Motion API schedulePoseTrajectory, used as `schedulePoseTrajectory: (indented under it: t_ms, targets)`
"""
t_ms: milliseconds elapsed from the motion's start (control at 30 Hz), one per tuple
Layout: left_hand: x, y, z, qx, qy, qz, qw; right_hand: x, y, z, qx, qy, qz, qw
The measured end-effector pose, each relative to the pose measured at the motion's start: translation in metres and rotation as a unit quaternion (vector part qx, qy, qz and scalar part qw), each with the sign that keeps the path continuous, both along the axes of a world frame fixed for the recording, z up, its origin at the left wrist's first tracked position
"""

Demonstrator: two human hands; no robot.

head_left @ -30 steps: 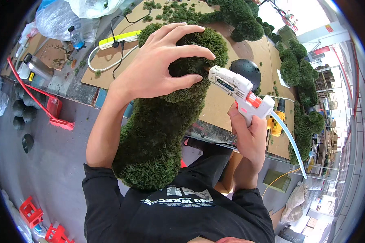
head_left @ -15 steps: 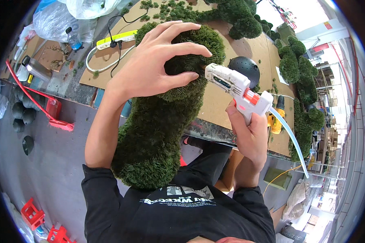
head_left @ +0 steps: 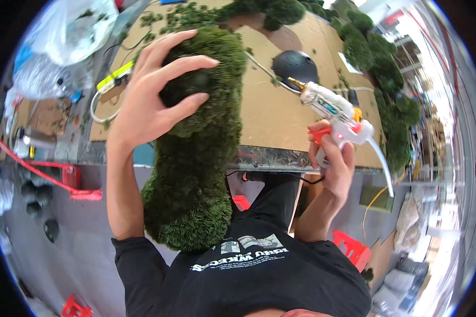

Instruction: Assembling a decorative moss-covered model landscape piece using a glue gun and a drill.

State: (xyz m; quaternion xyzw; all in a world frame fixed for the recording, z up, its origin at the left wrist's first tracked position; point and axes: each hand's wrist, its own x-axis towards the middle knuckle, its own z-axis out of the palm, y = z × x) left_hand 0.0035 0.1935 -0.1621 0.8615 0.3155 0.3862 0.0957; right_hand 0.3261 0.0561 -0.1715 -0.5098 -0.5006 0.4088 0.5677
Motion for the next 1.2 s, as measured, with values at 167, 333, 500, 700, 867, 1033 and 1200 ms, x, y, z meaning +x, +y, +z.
schedulePoseTrajectory:
  t_ms: [167,333,500,700,867,1033,1200]
  targets:
    - [0.003,0.001,-0.002,-0.001,-0.004,0.004,1.000,0.058,-0.005,-0.128,-0.201,0.098,-0.074,0.972]
    - [0.013,0.000,0.005,-0.009,0.006,0.008,1.000,0.087,0.017,-0.231,-0.313,0.195,-0.016,0.929]
    - [0.002,0.001,0.000,-0.021,0.008,0.013,1.000,0.082,0.053,-0.197,-0.353,-0.139,0.006,0.925]
    - [0.011,0.001,0.001,-0.011,0.018,0.001,1.000,0.160,0.119,-0.199,-0.201,-0.392,-0.133,0.888]
    - [0.012,-0.001,0.003,-0.024,0.008,0.003,1.000,0.190,0.173,-0.223,-0.136,-0.442,-0.207,0.862]
    - [0.014,-0.001,0.005,-0.019,0.022,0.007,1.000,0.201,0.188,-0.243,-0.127,-0.477,-0.208,0.844]
    - [0.010,0.000,-0.002,-0.021,0.008,0.015,1.000,0.191,0.173,-0.233,-0.131,-0.458,-0.201,0.856]
